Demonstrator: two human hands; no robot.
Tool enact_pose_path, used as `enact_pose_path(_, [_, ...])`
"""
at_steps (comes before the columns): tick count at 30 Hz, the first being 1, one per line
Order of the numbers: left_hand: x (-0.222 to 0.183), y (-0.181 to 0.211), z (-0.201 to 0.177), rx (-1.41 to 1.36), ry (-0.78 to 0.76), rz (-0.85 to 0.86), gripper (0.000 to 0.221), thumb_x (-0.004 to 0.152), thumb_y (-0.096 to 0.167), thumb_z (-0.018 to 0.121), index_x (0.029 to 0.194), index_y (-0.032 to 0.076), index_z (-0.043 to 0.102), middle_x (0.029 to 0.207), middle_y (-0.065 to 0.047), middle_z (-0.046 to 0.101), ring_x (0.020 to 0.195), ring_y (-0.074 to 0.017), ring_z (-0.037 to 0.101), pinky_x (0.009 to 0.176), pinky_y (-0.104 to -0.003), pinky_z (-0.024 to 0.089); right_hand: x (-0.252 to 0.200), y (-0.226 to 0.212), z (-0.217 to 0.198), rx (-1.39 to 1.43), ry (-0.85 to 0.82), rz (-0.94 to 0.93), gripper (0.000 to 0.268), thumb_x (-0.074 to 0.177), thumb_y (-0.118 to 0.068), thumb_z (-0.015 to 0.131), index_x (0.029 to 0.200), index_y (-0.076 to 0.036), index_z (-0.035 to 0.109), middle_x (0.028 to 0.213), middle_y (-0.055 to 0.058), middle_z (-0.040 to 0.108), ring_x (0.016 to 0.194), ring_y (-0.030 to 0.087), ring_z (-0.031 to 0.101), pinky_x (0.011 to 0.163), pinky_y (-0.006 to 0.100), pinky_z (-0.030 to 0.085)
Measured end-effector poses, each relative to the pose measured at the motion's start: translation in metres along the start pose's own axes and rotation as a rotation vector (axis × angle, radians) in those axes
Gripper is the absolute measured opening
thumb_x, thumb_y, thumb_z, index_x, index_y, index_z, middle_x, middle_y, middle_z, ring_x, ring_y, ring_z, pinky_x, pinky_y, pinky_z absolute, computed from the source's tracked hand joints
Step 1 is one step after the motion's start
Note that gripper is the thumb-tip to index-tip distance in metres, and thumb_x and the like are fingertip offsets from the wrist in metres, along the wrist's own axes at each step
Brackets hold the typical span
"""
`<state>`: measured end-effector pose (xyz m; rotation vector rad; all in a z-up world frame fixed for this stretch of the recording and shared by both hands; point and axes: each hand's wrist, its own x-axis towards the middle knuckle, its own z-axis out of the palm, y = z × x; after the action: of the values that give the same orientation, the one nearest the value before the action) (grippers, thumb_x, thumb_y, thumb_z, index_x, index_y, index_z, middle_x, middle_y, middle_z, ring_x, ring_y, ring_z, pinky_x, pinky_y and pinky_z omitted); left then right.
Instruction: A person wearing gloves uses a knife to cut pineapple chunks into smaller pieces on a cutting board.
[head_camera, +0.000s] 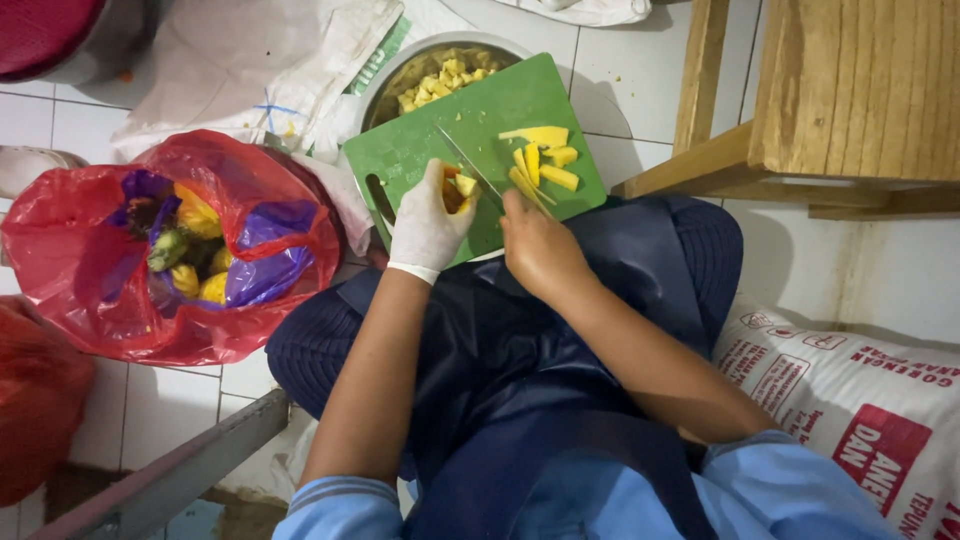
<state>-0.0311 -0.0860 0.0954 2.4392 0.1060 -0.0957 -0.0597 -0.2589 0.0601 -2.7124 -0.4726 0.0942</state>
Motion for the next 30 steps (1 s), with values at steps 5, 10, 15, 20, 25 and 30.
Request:
enact_pose_path(5, [0.001, -0.002, 0.002, -0.022, 0.05, 0.043, 0.026, 0.083, 0.03, 0.071, 0.102, 0.02, 0.056, 0.069, -0.001, 0.07, 0.074, -0.0271, 0.073, 0.071, -0.043, 0.056, -0.007, 0.02, 0.03, 0.056, 0.003, -0.007, 0.024, 0.101, -0.017, 0.045, 0.118, -0.001, 0.05, 0.077, 0.016, 0.065, 0.067, 0.036, 0.071, 0.052, 0.042, 0.058])
enact_pose_path(10, [0.001, -0.007, 0.004, -0.033, 0.045, 0.043, 0.033, 0.079, 0.03, 0.076, 0.103, 0.019, 0.057, 0.07, -0.003, 0.071, 0.076, -0.0284, 0.073, 0.072, -0.044, 0.057, -0.002, 0.01, 0.0, 0.353, 0.002, 0.051, 0.026, 0.103, -0.018, 0.042, 0.122, 0.0, 0.046, 0.079, 0.024, 0.061, 0.072, 0.048, 0.066, 0.055, 0.051, 0.055])
enact_pose_path(15, [0.0, -0.004, 0.003, -0.021, 0.049, 0.013, 0.026, 0.084, 0.034, 0.071, 0.101, 0.02, 0.057, 0.069, -0.001, 0.07, 0.074, -0.0271, 0.073, 0.07, -0.042, 0.056, 0.002, 0.002, -0.008, 0.405, -0.012, 0.062, 0.028, 0.103, -0.02, 0.04, 0.122, 0.0, 0.045, 0.078, 0.026, 0.062, 0.073, 0.049, 0.066, 0.053, 0.051, 0.054])
enact_pose_path(20, [-0.001, -0.005, 0.001, -0.027, 0.048, 0.015, 0.027, 0.083, 0.032, 0.072, 0.103, 0.02, 0.057, 0.072, -0.003, 0.071, 0.076, -0.0293, 0.073, 0.071, -0.044, 0.057, 0.004, -0.001, 0.005, 0.266, -0.055, 0.077, 0.03, 0.105, -0.021, 0.038, 0.124, 0.001, 0.046, 0.075, 0.021, 0.065, 0.068, 0.043, 0.069, 0.052, 0.047, 0.056])
enact_pose_path(25, [0.0, -0.01, 0.007, -0.022, 0.055, 0.047, 0.033, 0.078, 0.029, 0.077, 0.103, 0.018, 0.057, 0.075, -0.007, 0.072, 0.079, -0.0328, 0.073, 0.071, -0.047, 0.056, 0.007, -0.004, 0.021, 0.014, -0.056, 0.069, 0.031, 0.105, -0.025, 0.039, 0.125, -0.003, 0.045, 0.073, 0.012, 0.063, 0.063, 0.033, 0.071, 0.053, 0.042, 0.058])
enact_pose_path(30, [-0.002, -0.005, 0.002, -0.044, 0.056, 0.013, 0.029, 0.084, 0.034, 0.072, 0.102, 0.017, 0.057, 0.076, -0.012, 0.072, 0.08, -0.0373, 0.072, 0.072, -0.049, 0.056, 0.006, -0.017, -0.01, 0.118, -0.145, 0.102, 0.029, 0.105, -0.022, 0.034, 0.123, -0.002, 0.045, 0.08, 0.018, 0.063, 0.065, 0.045, 0.069, 0.055, 0.053, 0.058])
